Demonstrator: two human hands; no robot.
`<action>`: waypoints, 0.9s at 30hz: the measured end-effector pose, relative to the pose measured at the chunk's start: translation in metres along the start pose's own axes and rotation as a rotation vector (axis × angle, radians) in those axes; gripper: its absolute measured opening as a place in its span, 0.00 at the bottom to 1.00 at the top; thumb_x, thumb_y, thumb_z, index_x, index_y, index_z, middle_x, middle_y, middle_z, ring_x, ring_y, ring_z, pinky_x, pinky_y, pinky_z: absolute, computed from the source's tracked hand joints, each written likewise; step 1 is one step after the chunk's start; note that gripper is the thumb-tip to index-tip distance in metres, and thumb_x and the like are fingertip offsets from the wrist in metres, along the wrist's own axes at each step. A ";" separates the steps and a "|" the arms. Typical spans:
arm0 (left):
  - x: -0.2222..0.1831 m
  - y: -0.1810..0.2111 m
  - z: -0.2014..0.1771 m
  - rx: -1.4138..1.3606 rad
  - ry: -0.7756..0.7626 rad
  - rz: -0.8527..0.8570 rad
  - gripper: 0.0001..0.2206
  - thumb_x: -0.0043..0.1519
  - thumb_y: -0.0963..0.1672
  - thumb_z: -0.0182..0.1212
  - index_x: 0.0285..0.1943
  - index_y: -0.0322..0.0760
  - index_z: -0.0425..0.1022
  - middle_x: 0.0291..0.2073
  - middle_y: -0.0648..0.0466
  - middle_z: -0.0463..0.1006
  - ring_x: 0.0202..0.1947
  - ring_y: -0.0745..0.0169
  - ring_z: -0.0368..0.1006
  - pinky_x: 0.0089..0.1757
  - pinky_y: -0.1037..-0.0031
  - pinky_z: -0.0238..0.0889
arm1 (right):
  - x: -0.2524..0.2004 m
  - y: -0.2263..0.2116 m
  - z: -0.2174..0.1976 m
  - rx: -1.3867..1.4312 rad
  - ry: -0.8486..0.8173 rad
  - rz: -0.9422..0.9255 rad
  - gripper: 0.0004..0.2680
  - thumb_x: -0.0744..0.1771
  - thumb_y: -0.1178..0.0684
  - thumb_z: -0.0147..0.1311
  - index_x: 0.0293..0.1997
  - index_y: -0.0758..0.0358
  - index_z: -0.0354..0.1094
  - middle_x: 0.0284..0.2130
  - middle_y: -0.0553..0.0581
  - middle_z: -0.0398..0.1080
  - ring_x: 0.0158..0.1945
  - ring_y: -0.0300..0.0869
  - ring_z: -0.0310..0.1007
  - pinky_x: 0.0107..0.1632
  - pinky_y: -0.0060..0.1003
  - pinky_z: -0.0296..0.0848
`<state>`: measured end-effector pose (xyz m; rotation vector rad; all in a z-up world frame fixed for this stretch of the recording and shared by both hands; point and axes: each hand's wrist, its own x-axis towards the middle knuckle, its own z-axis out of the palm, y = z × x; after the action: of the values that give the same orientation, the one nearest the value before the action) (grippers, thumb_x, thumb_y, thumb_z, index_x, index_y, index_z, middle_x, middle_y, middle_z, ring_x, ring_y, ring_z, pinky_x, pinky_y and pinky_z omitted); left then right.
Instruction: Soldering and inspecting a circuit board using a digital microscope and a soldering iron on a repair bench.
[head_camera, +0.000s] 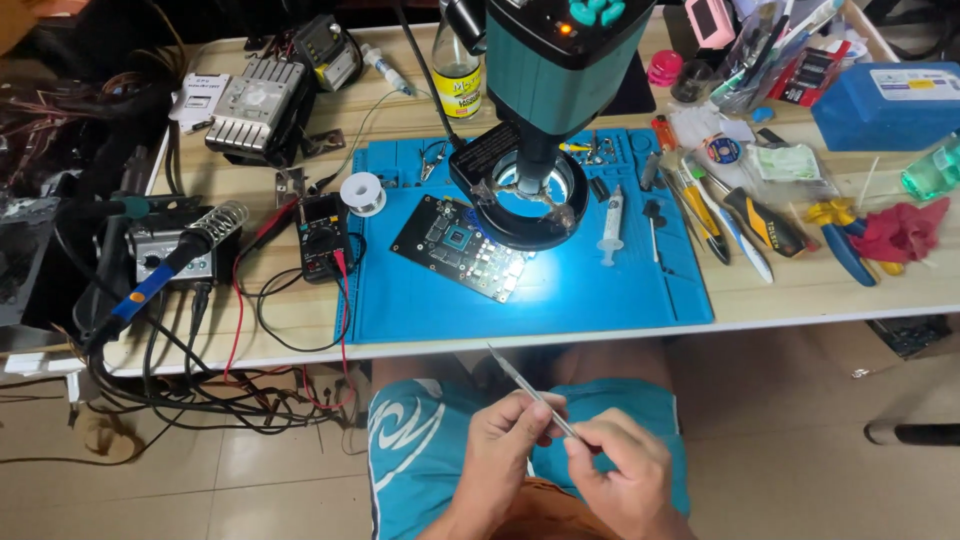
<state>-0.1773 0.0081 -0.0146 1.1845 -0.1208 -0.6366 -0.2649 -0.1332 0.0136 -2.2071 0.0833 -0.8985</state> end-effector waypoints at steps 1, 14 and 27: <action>-0.002 0.000 -0.001 -0.043 0.018 -0.028 0.15 0.65 0.48 0.70 0.33 0.30 0.88 0.46 0.46 0.90 0.32 0.65 0.75 0.38 0.73 0.69 | 0.000 -0.001 0.001 -0.028 0.007 -0.061 0.06 0.69 0.53 0.57 0.34 0.58 0.77 0.26 0.52 0.74 0.25 0.42 0.70 0.31 0.37 0.70; -0.021 0.002 0.008 0.008 -0.031 0.044 0.15 0.69 0.43 0.69 0.27 0.30 0.84 0.31 0.52 0.76 0.34 0.65 0.70 0.37 0.75 0.64 | -0.021 0.025 0.012 -0.060 -0.014 -0.306 0.13 0.74 0.50 0.52 0.63 0.68 0.69 0.46 0.59 0.80 0.37 0.48 0.77 0.40 0.44 0.77; -0.023 0.003 0.007 0.291 -0.157 0.141 0.17 0.74 0.45 0.62 0.28 0.40 0.78 0.30 0.60 0.71 0.36 0.71 0.67 0.40 0.75 0.62 | -0.008 0.017 0.009 0.082 -0.089 -0.310 0.13 0.74 0.54 0.49 0.68 0.64 0.68 0.55 0.65 0.73 0.55 0.54 0.80 0.57 0.48 0.84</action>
<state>-0.1976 0.0146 -0.0035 1.3908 -0.4382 -0.6003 -0.2621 -0.1376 -0.0065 -2.2141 -0.3408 -0.9489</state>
